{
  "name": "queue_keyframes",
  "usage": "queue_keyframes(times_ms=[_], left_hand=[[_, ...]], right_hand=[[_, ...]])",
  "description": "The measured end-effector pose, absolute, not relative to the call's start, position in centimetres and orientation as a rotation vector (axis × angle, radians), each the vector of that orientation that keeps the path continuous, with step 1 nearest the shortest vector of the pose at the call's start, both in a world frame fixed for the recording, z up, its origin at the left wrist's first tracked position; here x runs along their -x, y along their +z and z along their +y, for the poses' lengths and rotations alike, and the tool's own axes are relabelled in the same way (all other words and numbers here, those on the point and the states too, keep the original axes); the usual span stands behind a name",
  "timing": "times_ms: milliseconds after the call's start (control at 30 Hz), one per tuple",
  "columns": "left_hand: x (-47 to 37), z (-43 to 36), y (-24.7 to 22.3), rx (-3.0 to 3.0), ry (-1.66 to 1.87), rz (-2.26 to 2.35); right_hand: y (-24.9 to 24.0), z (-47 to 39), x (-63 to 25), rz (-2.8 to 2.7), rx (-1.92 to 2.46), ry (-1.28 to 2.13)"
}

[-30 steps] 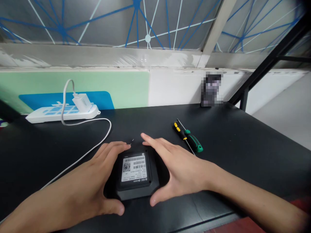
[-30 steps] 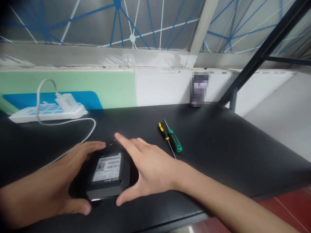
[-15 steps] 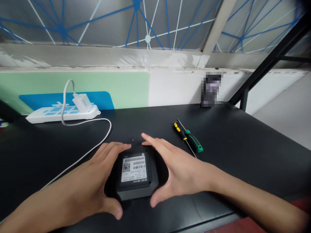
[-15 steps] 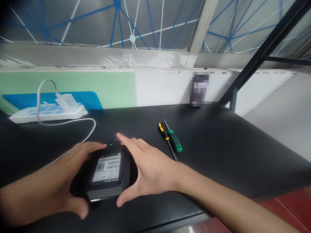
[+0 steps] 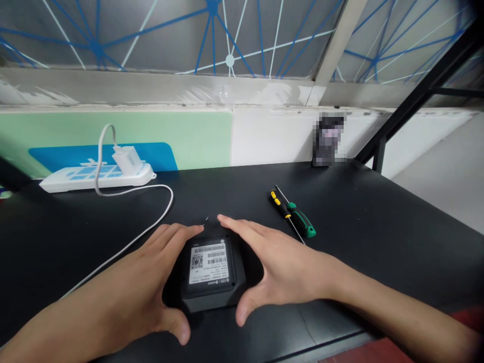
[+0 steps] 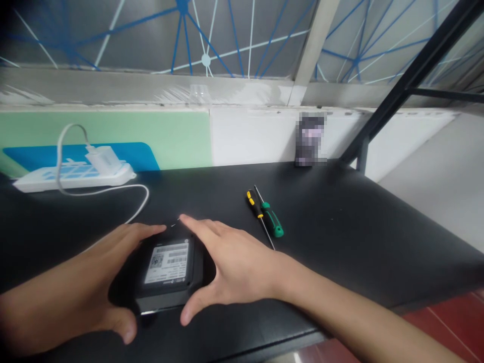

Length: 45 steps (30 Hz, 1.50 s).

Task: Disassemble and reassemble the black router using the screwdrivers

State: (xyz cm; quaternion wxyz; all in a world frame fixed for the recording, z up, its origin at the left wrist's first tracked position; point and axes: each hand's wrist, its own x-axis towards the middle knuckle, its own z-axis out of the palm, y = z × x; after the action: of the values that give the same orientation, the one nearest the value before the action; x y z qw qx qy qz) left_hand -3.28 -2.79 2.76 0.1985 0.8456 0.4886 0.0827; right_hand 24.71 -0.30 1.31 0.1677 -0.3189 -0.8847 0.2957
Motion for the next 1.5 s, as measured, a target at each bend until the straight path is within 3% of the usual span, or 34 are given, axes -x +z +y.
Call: queue_keyframes(times_ms=[1267, 1500], left_hand=[[3.0, -2.9, 3.2, -2.295, 0.131, 1.427], [2.4, -2.7, 3.7, -2.287, 0.009, 1.451]], right_hand=[[1.8, -0.4, -24.3, -2.577, 0.958, 0.724], [2.0, 1.5, -25.9, -2.455, 1.137, 0.397]])
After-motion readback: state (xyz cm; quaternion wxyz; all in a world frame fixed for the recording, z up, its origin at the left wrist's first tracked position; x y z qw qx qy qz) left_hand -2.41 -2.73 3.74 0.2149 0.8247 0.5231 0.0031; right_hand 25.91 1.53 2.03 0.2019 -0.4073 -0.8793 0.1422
